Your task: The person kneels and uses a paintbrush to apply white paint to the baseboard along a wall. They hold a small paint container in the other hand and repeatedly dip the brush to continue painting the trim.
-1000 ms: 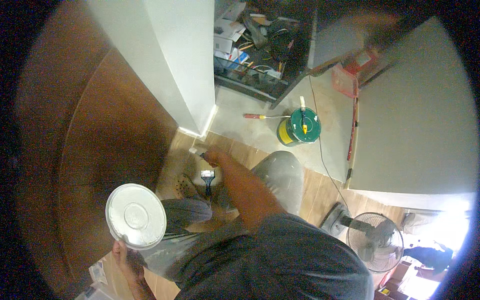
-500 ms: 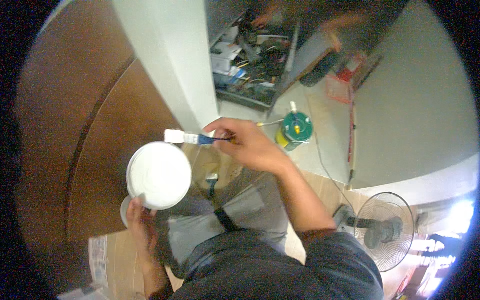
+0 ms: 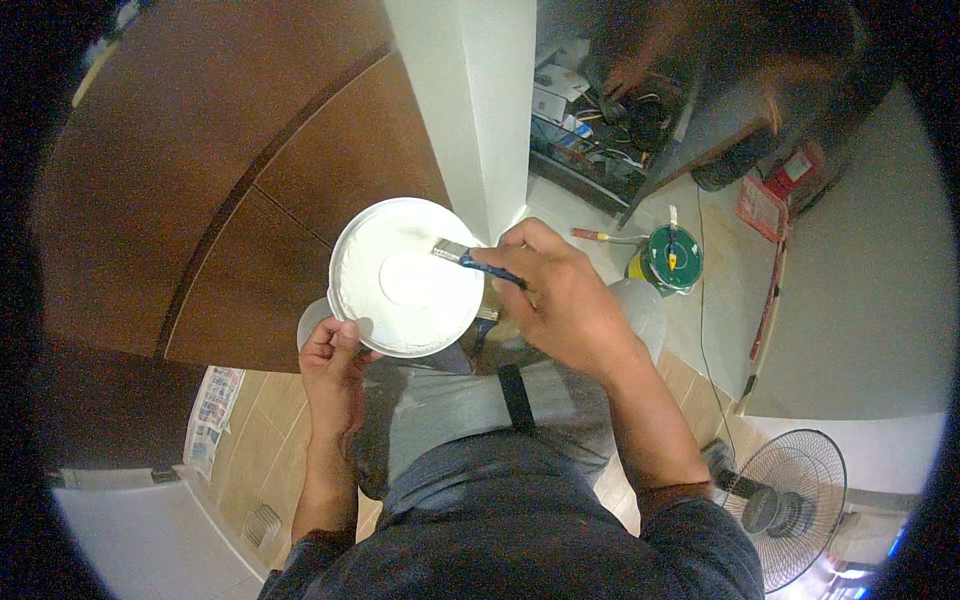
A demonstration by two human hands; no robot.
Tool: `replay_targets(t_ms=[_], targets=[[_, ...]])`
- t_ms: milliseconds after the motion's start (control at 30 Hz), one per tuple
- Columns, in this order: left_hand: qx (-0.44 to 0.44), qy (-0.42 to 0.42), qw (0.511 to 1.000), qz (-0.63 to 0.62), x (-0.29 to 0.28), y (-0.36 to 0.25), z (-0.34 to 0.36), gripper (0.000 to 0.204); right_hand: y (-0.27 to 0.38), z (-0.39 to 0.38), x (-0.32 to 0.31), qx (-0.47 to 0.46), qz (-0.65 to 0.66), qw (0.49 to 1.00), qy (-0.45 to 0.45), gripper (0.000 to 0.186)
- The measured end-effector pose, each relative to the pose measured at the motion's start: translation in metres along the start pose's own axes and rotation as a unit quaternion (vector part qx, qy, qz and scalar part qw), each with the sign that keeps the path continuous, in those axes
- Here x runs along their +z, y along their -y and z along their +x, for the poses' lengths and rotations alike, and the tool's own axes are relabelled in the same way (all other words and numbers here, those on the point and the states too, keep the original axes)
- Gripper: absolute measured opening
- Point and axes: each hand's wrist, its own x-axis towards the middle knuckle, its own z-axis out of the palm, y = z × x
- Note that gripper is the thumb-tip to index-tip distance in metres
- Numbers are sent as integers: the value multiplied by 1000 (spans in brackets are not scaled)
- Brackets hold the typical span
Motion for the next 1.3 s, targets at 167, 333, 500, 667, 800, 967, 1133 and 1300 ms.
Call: replay_targets(t_ms=[167,333,500,667,800,967,1133,1300], targets=[[35,-9,999,-4,8,0,-3,14,-4,-12,10,-23,-54,997,51,39],[53,-35,997,51,7,2,-5,15,11,-13,-10,1,-56,994,89,34],[71,-33,994,79,14,5,-5,14,-3,-12,6,13,-60,996,71,37],[76,-43,991,104,9,7,-5,14,4,-14,0,16,-2,995,96,34],[84,-54,986,132,8,8,-8,14,-1,-8,2,37,-29,995,87,38],[84,-47,988,121,8,6,-2,14,-8,-20,20,22,34,991,124,34],[60,-72,990,109,-4,11,4,16,-37,-13,12,134,241,951,136,30],[66,-137,985,87,-32,6,12,17,-70,2,4,230,355,898,122,31]])
